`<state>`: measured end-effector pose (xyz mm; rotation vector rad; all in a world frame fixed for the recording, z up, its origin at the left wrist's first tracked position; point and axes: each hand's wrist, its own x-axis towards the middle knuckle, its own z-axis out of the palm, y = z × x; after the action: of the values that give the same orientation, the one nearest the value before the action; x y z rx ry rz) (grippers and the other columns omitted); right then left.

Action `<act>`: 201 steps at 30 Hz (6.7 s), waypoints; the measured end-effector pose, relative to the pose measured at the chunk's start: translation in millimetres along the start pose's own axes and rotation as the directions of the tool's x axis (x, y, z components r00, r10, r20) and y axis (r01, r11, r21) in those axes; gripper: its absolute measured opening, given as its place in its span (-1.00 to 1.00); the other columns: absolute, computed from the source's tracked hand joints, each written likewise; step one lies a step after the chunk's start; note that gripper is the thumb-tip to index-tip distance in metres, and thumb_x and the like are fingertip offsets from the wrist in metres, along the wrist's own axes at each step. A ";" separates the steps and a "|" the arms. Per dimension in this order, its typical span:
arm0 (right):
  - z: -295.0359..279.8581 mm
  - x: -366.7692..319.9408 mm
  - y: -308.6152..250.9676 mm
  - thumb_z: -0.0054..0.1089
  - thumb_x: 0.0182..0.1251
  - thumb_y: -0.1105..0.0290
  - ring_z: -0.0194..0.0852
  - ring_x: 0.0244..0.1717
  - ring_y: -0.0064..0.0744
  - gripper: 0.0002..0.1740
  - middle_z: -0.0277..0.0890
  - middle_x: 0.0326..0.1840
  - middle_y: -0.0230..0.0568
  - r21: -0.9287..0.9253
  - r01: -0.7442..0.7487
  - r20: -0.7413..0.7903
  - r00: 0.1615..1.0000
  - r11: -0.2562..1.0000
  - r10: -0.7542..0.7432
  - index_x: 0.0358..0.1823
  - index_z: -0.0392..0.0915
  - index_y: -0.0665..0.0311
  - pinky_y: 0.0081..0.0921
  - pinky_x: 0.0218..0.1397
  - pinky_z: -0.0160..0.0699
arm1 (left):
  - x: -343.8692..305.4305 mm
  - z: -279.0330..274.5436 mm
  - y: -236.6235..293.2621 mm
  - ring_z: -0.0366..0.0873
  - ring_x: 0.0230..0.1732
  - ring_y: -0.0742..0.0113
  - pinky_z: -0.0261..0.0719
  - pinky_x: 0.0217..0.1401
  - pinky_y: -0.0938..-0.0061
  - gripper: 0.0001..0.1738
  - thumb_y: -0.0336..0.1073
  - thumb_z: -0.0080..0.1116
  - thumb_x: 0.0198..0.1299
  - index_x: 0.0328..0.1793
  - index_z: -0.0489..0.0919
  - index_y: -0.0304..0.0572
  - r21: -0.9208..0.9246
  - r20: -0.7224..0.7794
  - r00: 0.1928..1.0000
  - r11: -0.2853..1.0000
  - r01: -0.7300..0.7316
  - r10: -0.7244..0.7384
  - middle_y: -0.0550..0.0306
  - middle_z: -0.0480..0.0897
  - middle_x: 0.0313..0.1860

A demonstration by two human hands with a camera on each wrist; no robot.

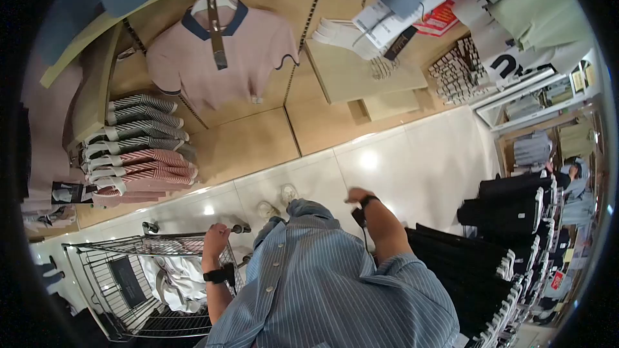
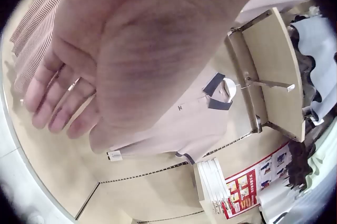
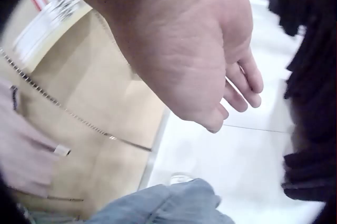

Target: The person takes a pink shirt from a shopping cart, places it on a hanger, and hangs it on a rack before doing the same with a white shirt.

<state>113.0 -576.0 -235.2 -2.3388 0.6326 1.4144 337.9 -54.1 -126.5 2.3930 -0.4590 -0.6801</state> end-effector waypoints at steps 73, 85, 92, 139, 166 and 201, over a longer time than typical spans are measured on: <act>-17.0 -370.1 -105.7 0.50 0.03 0.25 0.34 -0.73 -0.43 -0.70 0.44 -0.66 -0.30 -0.057 0.623 -0.910 0.289 0.780 -0.297 -0.47 0.53 0.25 -0.50 -0.65 0.29 | -145.8 95.5 126.5 0.65 -0.26 -0.10 0.62 -0.24 0.19 -0.70 -0.24 0.36 -0.02 -0.12 0.70 -0.10 0.166 0.008 0.993 0.979 -0.118 0.119 -0.11 0.67 -0.37; 72.3 -331.7 -41.0 0.52 -0.01 0.21 0.49 -0.05 -0.04 -0.39 0.54 -0.02 -0.11 -0.098 0.718 -0.735 0.414 0.689 -0.537 0.13 0.56 0.18 -0.22 0.01 0.49 | -295.2 133.6 123.3 0.57 -0.52 -0.10 0.55 -0.44 0.14 -0.84 -0.17 0.31 -0.11 -0.51 0.69 -0.06 0.119 -0.253 0.964 0.991 -0.057 0.086 -0.05 0.58 -0.63; 106.6 -363.3 -54.4 0.47 0.08 0.34 0.56 -0.39 -0.58 -0.60 0.66 -0.36 -0.21 0.316 0.765 -0.322 0.642 0.561 -0.695 -0.04 0.62 0.28 -0.60 -0.30 0.51 | -347.5 127.0 146.1 0.58 -0.50 -0.06 0.51 -0.44 0.19 -0.82 -0.15 0.32 -0.10 -0.49 0.71 -0.06 0.089 -0.218 0.965 0.988 -0.127 0.144 0.01 0.61 -0.59; 292.7 -448.8 -252.9 0.31 0.20 0.23 0.70 -0.30 -0.14 -0.62 0.63 -0.40 0.11 0.704 -0.114 -0.488 0.640 0.701 0.594 -0.17 0.60 0.45 -0.38 -0.24 0.54 | -98.7 170.6 -350.0 0.51 0.13 -0.18 0.48 0.21 0.18 -0.42 -0.07 0.30 -0.20 -0.02 0.66 -0.25 -0.239 0.089 0.987 0.959 0.152 -0.134 -0.31 0.62 0.01; 308.6 -443.3 -256.1 0.31 0.23 0.27 0.71 -0.27 -0.10 -0.68 0.63 -0.39 0.10 0.673 -0.231 -0.345 0.742 0.702 0.575 -0.10 0.61 0.35 -0.34 -0.26 0.57 | -81.4 156.0 -360.0 0.65 -0.37 0.06 0.57 -0.26 0.27 -0.79 -0.36 0.12 0.03 -0.26 0.65 -0.33 -0.726 -0.229 0.680 0.588 0.358 -0.697 -0.03 0.69 -0.40; 299.5 -344.6 -141.8 0.23 0.29 0.06 0.64 -0.30 0.04 -0.53 0.64 -0.36 0.07 0.517 0.409 -0.714 0.691 0.752 0.114 -0.09 0.57 0.39 -0.25 -0.22 0.55 | -455.7 -216.3 69.1 0.50 0.19 0.15 0.43 0.31 0.19 -0.45 -0.12 -0.28 0.42 0.34 0.34 -0.40 0.043 -0.979 -0.183 0.781 -0.622 -0.091 -0.13 0.49 0.26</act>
<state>-174.3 -239.0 -55.1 -2.1810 0.9002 0.0478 81.0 204.4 229.0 1.4250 -0.0495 1.2553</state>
